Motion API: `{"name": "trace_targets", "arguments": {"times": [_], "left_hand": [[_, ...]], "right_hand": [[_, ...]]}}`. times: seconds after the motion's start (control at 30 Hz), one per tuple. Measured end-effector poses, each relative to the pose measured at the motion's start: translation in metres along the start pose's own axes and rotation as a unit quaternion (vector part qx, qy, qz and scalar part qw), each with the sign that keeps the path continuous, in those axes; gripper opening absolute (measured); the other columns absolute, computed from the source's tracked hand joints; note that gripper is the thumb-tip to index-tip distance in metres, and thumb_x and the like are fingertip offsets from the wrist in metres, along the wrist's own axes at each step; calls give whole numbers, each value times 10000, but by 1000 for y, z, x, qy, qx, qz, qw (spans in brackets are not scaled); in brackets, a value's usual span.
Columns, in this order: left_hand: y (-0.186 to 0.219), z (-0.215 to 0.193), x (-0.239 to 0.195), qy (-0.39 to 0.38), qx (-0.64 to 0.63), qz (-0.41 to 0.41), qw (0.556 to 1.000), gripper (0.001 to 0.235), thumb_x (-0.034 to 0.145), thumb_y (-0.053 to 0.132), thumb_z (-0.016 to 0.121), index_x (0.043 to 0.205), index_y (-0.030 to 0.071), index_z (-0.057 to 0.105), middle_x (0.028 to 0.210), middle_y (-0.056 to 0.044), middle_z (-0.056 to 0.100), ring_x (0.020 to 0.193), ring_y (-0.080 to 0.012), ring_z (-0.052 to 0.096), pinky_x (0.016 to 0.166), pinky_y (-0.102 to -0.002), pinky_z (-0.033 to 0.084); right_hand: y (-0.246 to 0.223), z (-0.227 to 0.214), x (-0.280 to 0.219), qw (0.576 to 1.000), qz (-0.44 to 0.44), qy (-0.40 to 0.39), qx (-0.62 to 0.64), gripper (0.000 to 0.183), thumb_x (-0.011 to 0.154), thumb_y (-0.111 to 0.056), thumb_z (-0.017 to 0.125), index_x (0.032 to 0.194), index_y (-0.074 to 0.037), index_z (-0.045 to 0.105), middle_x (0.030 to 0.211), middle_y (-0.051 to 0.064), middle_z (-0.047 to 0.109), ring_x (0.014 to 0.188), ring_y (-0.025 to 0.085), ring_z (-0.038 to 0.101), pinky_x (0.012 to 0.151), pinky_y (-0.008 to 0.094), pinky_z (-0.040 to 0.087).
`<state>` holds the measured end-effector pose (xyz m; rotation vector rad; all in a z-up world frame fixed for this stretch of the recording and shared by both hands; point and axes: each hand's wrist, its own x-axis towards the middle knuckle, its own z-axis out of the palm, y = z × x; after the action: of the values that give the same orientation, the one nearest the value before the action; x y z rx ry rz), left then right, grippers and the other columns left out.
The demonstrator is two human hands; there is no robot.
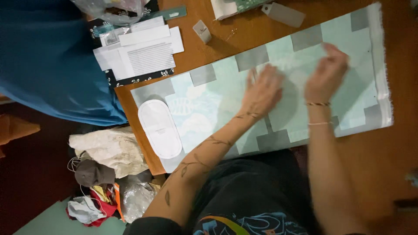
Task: The person aligns two pieces of light blue patterned fabric on a wooden table and secures them together using straight pins. They smooth the fabric with their hands and place pins along the edges and center to hold the layers in place.
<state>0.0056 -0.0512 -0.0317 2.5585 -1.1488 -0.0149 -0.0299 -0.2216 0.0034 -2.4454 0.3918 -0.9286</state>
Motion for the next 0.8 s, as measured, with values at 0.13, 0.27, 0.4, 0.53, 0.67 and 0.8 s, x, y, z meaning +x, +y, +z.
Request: {"name": "trace_targets", "arguments": {"times": [0.13, 0.27, 0.4, 0.53, 0.67, 0.8], "left_hand": [[34, 32, 13, -21, -63, 102, 993, 455, 1027, 208, 513, 1465, 96, 457, 1581, -181, 387, 1518, -353, 332, 1294, -532, 263], [41, 4, 28, -104, 74, 173, 977, 693, 1123, 569, 565, 1585, 139, 281, 1640, -132, 195, 1542, -296, 206, 1280, -500, 238], [32, -29, 31, -189, 114, 170, 960, 930, 1068, 905, 406, 1636, 218, 140, 1668, -116, 99, 1563, -302, 129, 1276, -511, 142], [22, -38, 19, -213, 113, 167, 956, 1067, 967, 1006, 422, 1637, 235, 114, 1668, -169, 87, 1560, -343, 105, 1276, -506, 115], [7, -42, 4, -204, 129, 173, 955, 1186, 897, 1091, 399, 1632, 207, 109, 1656, -211, 98, 1552, -377, 116, 1288, -475, 137], [-5, -47, -14, -217, 118, 160, 956, 1243, 864, 1119, 431, 1639, 202, 107, 1659, -222, 69, 1563, -368, 95, 1299, -462, 116]], "right_hand": [[71, -36, -24, 997, 26, -77, -8, 284, 1123, -95, 275, 1139, 148, 420, 1445, 368, 532, 1358, 514, 457, 1120, 539, 271], [99, -50, -13, 983, -15, -180, -37, 458, 1100, -29, 315, 1515, 162, 360, 1501, 383, 452, 1367, 555, 409, 1165, 595, 260], [100, -49, -12, 972, -19, -232, -34, 489, 1036, 109, 363, 1516, 156, 287, 1520, 386, 438, 1400, 532, 396, 1188, 605, 227], [110, -48, -18, 975, -15, -216, -46, 454, 1076, 64, 424, 1506, 189, 352, 1535, 367, 445, 1395, 534, 412, 1159, 572, 236], [105, -51, -14, 974, -1, -225, -33, 497, 1070, 62, 366, 1555, 121, 278, 1534, 382, 411, 1431, 538, 345, 1192, 612, 169], [101, -52, -12, 976, -28, -215, -30, 481, 1062, 78, 376, 1529, 161, 297, 1492, 399, 422, 1379, 563, 382, 1166, 627, 236]]}}
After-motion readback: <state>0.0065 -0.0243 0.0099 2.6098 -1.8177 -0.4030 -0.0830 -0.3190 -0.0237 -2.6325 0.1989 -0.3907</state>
